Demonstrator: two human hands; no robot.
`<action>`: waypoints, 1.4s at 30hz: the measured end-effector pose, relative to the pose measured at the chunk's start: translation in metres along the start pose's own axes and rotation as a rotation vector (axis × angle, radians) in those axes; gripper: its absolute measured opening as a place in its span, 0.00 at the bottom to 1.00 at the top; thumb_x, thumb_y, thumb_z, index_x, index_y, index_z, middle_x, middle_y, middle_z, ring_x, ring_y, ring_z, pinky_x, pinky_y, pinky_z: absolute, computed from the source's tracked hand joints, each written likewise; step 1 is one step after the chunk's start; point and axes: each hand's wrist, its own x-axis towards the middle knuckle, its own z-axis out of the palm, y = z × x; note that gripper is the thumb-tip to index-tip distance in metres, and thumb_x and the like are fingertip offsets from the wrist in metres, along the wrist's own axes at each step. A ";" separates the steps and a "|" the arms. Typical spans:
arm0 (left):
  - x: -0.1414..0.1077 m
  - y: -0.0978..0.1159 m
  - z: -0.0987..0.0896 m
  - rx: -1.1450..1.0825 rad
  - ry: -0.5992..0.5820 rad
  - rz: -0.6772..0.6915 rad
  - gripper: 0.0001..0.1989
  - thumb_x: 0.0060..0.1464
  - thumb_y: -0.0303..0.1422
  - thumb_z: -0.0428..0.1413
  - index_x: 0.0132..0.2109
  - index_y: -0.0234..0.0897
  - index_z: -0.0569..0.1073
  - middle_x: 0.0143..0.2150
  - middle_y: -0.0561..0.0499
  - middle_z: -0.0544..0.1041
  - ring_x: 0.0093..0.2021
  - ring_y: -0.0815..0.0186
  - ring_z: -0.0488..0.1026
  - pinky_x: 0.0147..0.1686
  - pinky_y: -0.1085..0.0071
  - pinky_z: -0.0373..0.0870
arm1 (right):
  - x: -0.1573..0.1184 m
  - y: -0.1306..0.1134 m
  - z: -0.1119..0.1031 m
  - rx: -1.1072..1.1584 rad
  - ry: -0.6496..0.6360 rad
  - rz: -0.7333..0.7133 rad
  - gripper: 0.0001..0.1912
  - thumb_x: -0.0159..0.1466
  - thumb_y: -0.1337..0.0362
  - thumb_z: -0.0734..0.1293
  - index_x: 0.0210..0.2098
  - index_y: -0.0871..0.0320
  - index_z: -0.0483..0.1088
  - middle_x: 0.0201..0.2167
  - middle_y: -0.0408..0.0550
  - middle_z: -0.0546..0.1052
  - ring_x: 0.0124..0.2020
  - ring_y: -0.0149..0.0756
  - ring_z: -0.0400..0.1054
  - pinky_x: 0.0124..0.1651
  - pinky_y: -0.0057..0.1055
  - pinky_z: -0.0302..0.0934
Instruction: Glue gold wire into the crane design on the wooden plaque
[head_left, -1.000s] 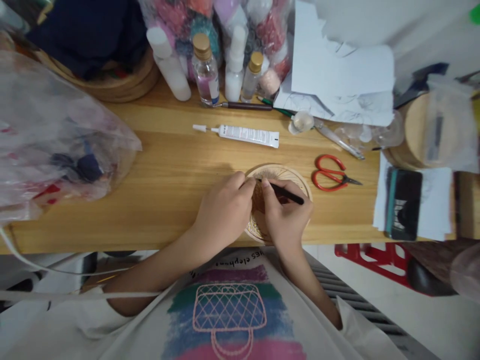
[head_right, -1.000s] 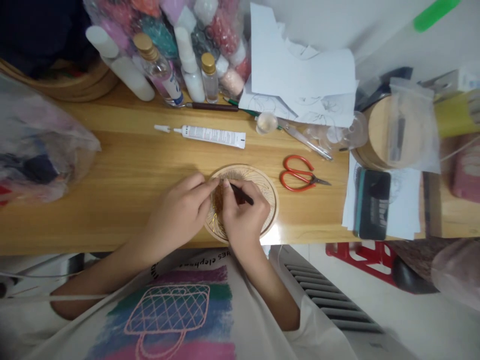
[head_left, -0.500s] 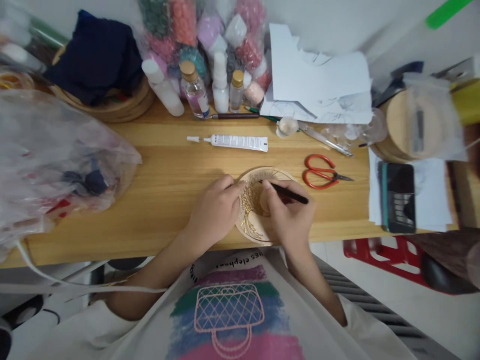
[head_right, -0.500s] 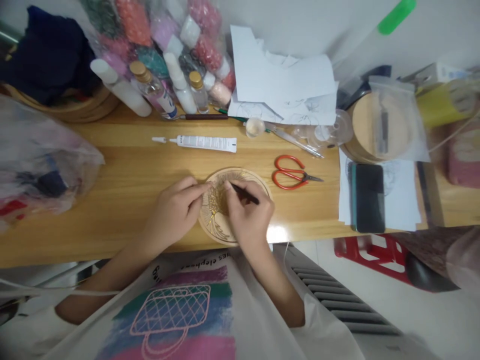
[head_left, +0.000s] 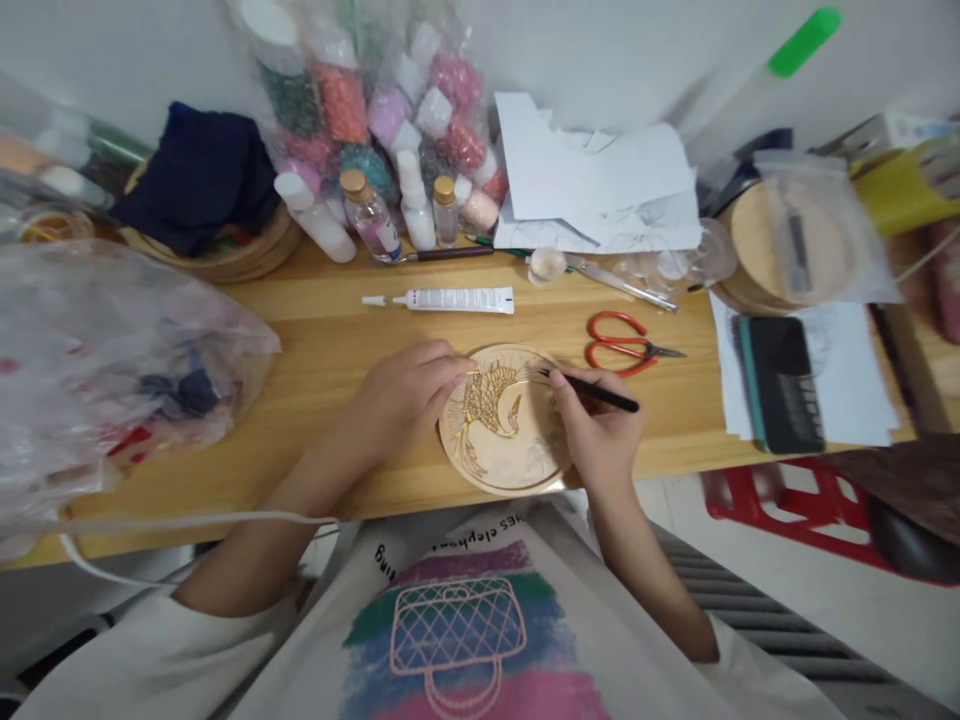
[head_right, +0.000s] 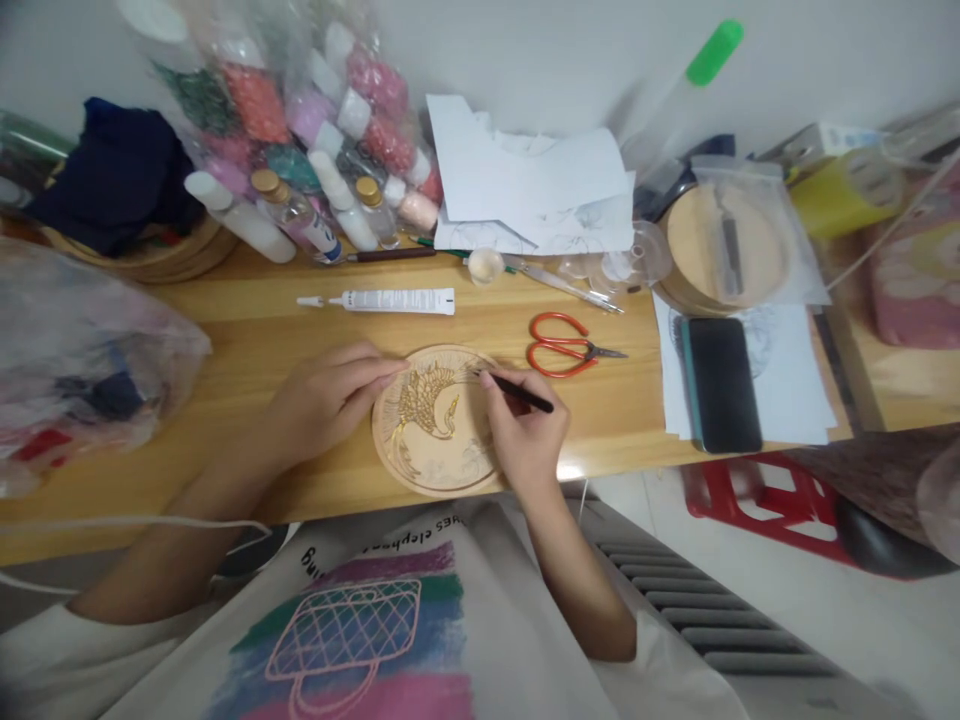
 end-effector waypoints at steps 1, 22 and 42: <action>0.002 0.000 0.000 0.039 -0.018 -0.002 0.17 0.68 0.30 0.43 0.49 0.37 0.77 0.41 0.46 0.79 0.40 0.62 0.75 0.39 0.67 0.72 | -0.007 -0.002 0.001 -0.009 0.010 0.001 0.07 0.58 0.60 0.73 0.31 0.58 0.78 0.28 0.46 0.81 0.29 0.34 0.75 0.34 0.31 0.70; 0.055 0.005 -0.008 0.366 -0.192 0.144 0.18 0.69 0.28 0.42 0.44 0.40 0.77 0.27 0.49 0.70 0.32 0.62 0.69 0.28 0.66 0.60 | 0.048 -0.028 -0.014 -0.116 -0.235 -0.164 0.02 0.59 0.65 0.73 0.31 0.56 0.78 0.26 0.40 0.79 0.26 0.28 0.71 0.27 0.26 0.64; 0.065 -0.013 -0.007 0.549 0.080 0.644 0.09 0.66 0.25 0.52 0.40 0.34 0.77 0.26 0.55 0.74 0.27 0.67 0.68 0.26 0.70 0.59 | 0.052 -0.017 -0.010 -0.044 -0.313 -0.143 0.03 0.59 0.66 0.74 0.32 0.51 0.77 0.28 0.39 0.80 0.29 0.30 0.74 0.29 0.27 0.67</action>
